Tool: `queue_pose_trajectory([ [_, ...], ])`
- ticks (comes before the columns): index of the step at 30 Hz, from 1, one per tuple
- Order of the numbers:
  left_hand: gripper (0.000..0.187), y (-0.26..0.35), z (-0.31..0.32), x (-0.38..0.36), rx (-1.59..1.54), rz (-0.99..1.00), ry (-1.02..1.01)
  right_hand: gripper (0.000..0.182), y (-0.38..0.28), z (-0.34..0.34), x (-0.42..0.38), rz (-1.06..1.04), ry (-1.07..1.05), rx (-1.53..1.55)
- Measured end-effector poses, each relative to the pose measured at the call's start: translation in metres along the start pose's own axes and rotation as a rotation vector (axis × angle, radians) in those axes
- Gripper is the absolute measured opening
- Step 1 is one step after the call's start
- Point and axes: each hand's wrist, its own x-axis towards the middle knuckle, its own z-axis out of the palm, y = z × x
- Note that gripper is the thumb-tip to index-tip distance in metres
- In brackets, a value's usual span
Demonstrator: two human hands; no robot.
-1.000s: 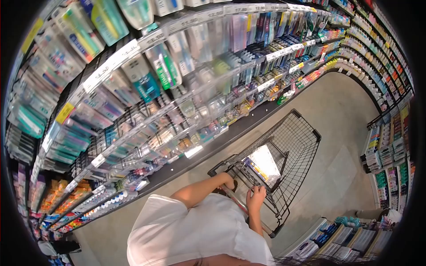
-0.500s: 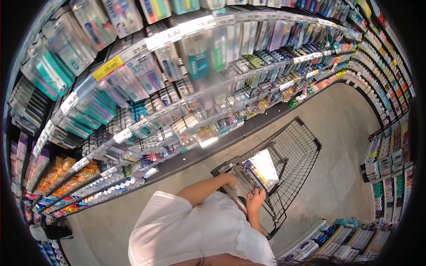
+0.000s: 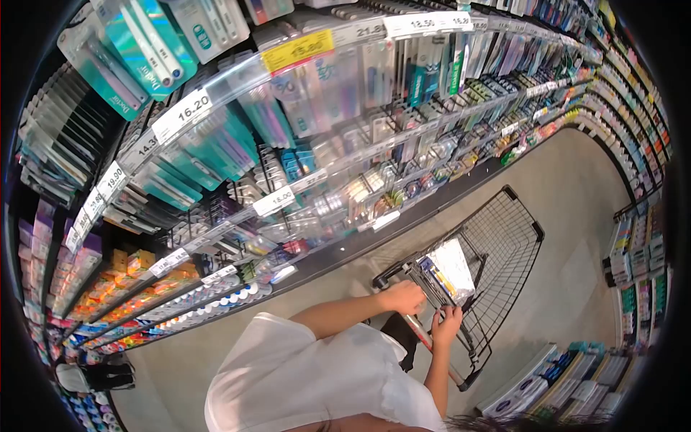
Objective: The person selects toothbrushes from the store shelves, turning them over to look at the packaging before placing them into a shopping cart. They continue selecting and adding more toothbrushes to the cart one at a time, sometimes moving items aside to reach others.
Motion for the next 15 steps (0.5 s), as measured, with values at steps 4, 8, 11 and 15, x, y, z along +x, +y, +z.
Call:
queue_pose_trajectory([
  [4, 0.026, 0.001, 0.003, -0.062, -0.019, -0.105, -0.005, 0.012, -0.043, 0.014, -0.037, 0.025, -0.007, 0.009],
  [8, 0.028, -0.003, -0.002, -0.115, -0.032, -0.203, -0.044, 0.011, -0.077, 0.029, -0.073, 0.008, -0.029, 0.009],
  [11, 0.03, -0.002, -0.005, -0.15, -0.025, -0.243, -0.05, 0.009, -0.105, 0.035, -0.096, 0.013, -0.025, 0.029],
  [15, 0.029, -0.003, 0.0, -0.195, -0.019, -0.286, 0.036, 0.009, -0.131, 0.048, -0.124, 0.004, -0.03, 0.029],
])
